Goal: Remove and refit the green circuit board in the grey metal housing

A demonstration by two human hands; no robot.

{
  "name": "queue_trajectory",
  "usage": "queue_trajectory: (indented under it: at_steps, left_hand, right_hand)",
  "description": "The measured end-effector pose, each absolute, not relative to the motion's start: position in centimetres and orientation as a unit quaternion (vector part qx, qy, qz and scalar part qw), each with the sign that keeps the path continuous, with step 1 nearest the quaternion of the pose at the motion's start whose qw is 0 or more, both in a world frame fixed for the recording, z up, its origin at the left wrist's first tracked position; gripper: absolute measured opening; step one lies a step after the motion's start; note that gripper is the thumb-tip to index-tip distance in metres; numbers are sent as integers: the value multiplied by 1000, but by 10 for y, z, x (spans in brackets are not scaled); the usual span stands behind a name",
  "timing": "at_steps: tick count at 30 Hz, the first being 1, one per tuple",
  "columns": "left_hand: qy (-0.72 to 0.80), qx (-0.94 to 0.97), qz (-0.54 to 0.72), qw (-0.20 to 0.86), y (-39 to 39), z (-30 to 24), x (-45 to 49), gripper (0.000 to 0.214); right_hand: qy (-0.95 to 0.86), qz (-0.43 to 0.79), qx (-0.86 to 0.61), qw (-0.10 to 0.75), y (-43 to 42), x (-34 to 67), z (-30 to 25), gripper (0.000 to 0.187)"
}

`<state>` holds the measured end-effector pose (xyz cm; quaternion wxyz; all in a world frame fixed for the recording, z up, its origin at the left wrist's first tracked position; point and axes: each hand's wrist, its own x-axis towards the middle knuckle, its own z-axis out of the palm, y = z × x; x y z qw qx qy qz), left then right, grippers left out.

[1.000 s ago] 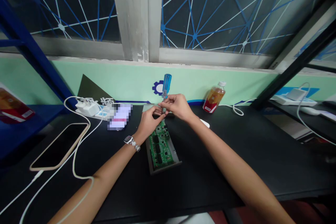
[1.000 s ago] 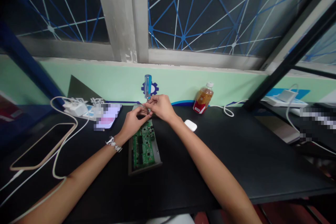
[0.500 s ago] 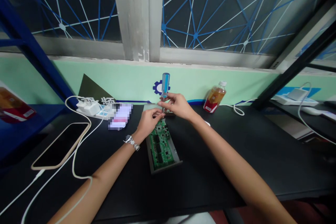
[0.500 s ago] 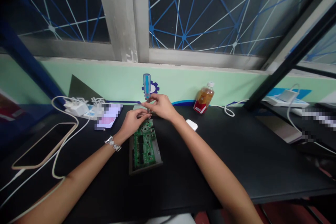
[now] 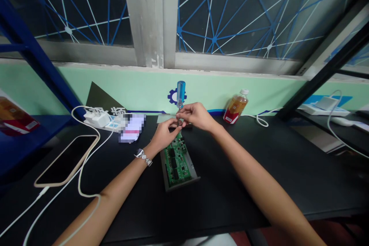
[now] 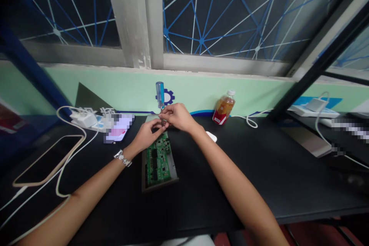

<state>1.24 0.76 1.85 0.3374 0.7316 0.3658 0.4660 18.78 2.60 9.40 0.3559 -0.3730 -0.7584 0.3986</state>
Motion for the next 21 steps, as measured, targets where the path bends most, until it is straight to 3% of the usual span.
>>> queue_trajectory:
  at_steps: [11, 18, 21]
  left_hand:
    - [429, 691, 494, 307, 12, 11, 17, 14]
    - [403, 703, 473, 347, 9, 16, 12, 20]
    - [401, 713, 460, 344, 9, 16, 10, 23]
  right_hand:
    - [-720, 303, -455, 427, 23, 176, 85, 29]
    - [-747, 410, -395, 345, 23, 185, 98, 25]
    - [-749, 392, -401, 354, 21, 185, 98, 25]
